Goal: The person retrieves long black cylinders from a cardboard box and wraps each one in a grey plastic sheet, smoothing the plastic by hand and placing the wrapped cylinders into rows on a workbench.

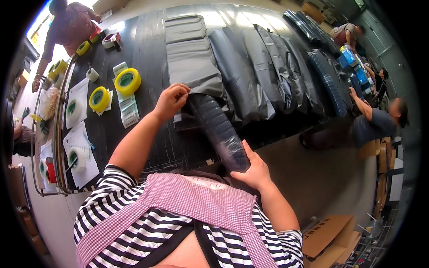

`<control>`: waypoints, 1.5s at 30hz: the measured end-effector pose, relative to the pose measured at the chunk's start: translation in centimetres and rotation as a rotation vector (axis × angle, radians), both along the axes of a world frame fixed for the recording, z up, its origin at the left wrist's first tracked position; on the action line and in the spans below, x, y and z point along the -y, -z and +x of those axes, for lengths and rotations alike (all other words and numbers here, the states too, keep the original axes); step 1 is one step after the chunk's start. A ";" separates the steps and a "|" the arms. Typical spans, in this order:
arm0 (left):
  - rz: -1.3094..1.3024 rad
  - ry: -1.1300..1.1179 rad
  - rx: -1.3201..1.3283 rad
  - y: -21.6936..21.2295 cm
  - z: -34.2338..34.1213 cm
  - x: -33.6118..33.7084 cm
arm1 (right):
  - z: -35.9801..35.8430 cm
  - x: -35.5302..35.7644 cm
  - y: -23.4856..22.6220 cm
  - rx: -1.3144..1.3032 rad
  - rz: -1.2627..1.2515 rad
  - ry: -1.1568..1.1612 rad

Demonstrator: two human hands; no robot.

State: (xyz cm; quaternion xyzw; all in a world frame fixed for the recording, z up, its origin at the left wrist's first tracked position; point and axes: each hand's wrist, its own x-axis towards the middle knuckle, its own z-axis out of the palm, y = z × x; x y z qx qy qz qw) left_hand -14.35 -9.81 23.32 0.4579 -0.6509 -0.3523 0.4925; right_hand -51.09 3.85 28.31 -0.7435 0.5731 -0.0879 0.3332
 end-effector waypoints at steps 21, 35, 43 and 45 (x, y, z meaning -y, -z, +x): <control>0.088 -0.181 -0.504 9.8 5.2 12.3 | 15.9 30.2 8.4 0.168 -0.482 0.165; 0.233 -0.088 -0.028 2.4 2.6 -0.8 | 10.3 20.7 7.2 0.233 -0.111 -0.443; 0.619 0.596 0.029 -2.4 -4.5 -14.2 | 2.0 9.0 2.4 -0.034 0.738 -0.507; 0.431 0.499 0.095 -1.6 -4.5 -12.4 | 4.5 10.6 0.2 -0.153 0.612 -0.583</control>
